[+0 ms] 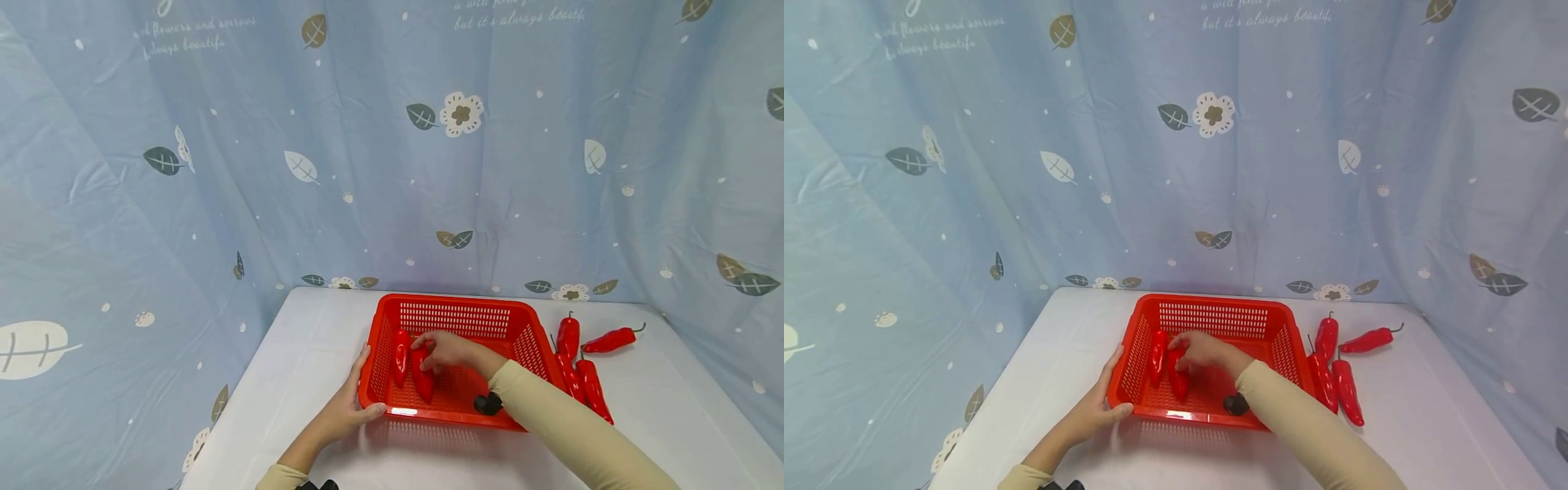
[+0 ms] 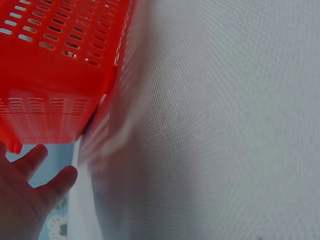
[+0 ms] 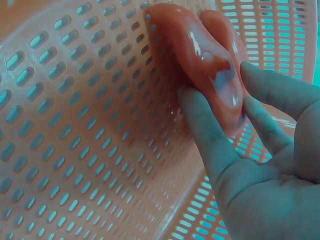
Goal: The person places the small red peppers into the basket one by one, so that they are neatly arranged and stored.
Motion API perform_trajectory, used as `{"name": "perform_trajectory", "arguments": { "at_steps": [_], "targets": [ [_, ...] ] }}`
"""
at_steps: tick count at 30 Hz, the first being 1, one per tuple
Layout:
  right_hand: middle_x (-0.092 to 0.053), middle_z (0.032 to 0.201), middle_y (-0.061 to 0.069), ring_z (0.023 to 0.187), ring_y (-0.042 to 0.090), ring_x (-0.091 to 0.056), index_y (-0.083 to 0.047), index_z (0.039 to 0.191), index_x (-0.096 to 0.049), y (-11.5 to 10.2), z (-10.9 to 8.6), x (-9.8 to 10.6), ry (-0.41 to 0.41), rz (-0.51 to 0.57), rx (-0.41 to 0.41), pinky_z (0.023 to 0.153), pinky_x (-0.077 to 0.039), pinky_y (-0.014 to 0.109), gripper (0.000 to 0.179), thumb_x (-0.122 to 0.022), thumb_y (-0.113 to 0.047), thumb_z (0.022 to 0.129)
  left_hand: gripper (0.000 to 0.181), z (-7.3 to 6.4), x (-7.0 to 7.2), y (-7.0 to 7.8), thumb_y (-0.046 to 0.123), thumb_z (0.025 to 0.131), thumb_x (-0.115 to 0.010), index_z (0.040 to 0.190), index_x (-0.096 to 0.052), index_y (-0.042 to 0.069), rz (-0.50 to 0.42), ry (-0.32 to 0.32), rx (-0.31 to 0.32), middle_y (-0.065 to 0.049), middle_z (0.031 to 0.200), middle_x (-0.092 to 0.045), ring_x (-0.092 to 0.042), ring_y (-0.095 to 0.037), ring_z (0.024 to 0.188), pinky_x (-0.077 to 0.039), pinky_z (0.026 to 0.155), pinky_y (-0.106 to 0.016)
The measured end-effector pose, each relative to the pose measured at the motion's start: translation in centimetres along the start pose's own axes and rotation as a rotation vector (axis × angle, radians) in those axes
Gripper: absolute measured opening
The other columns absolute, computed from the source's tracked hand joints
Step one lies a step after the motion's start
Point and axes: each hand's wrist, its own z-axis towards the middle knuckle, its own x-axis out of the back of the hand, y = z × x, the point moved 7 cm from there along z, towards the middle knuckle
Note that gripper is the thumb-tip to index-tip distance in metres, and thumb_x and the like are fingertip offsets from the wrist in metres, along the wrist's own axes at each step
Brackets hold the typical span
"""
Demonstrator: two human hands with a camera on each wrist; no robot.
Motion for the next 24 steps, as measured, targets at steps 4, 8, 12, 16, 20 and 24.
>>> {"name": "perform_trajectory", "arguments": {
  "at_steps": [4, 8, 12, 16, 20, 24],
  "targets": [
    [-0.063, 0.09, 0.01, 0.065, 0.02, -0.056, -0.008, 0.125, -0.068, 0.1, -0.1, 0.1, -0.008, 0.021, 0.006, 0.067, -0.058, 0.035, 0.042, -0.078, -0.002, 0.085, 0.106, 0.0, 0.0, 0.1, 0.033, 0.087, -0.076, 0.164, -0.003, 0.035, 0.003, 0.002, 0.002, -0.001, 0.172, 0.0, -0.015, -0.036, 0.154, -0.032, 0.114, -0.061],
    [-0.064, 0.095, 0.01, 0.071, 0.022, -0.061, -0.008, 0.127, -0.069, 0.1, -0.3, 0.2, -0.014, 0.051, 0.008, 0.072, -0.062, 0.04, 0.043, -0.077, -0.001, 0.085, 0.106, -0.1, 0.0, 0.2, 0.035, 0.087, -0.075, 0.164, -0.003, 0.035, 0.015, 0.005, 0.006, -0.001, 0.172, 0.0, -0.017, -0.037, 0.154, -0.034, 0.113, -0.06],
    [-0.065, 0.098, 0.011, 0.074, 0.025, -0.066, -0.006, 0.127, -0.068, 0.2, -0.7, 0.6, -0.013, 0.069, 0.011, 0.075, -0.062, 0.045, 0.042, -0.075, 0.001, 0.086, 0.106, -0.1, 0.0, 0.3, 0.038, 0.086, -0.075, 0.164, -0.004, 0.035, 0.023, 0.009, 0.009, 0.0, 0.172, -0.002, -0.02, -0.037, 0.153, -0.037, 0.111, -0.06],
    [-0.066, 0.098, 0.012, 0.077, 0.027, -0.068, -0.003, 0.128, -0.067, 0.2, -1.1, 0.9, -0.018, 0.087, 0.014, 0.077, -0.062, 0.047, 0.041, -0.073, 0.002, 0.088, 0.106, -0.1, 0.0, 0.3, 0.038, 0.086, -0.075, 0.164, -0.004, 0.035, 0.026, 0.009, 0.009, -0.001, 0.172, -0.002, -0.02, -0.037, 0.153, -0.039, 0.11, -0.059],
    [-0.066, 0.1, 0.012, 0.079, 0.032, -0.069, -0.002, 0.128, -0.067, 0.3, -1.3, 1.1, -0.018, 0.096, 0.015, 0.077, -0.061, 0.049, 0.041, -0.072, 0.003, 0.088, 0.106, -0.1, 0.0, 0.2, 0.038, 0.085, -0.075, 0.164, -0.004, 0.035, 0.02, 0.006, 0.015, 0.0, 0.172, -0.003, -0.02, -0.037, 0.153, -0.039, 0.11, -0.059],
    [-0.066, 0.1, 0.013, 0.081, 0.034, -0.069, -0.003, 0.128, -0.068, 0.6, -1.4, 1.3, -0.01, 0.096, 0.012, 0.078, -0.061, 0.05, 0.04, -0.072, 0.003, 0.089, 0.106, -0.1, 0.0, 0.1, 0.037, 0.086, -0.075, 0.164, -0.004, 0.035, 0.015, 0.005, 0.017, 0.0, 0.172, -0.002, -0.019, -0.037, 0.153, -0.038, 0.11, -0.06]
  ]
}}
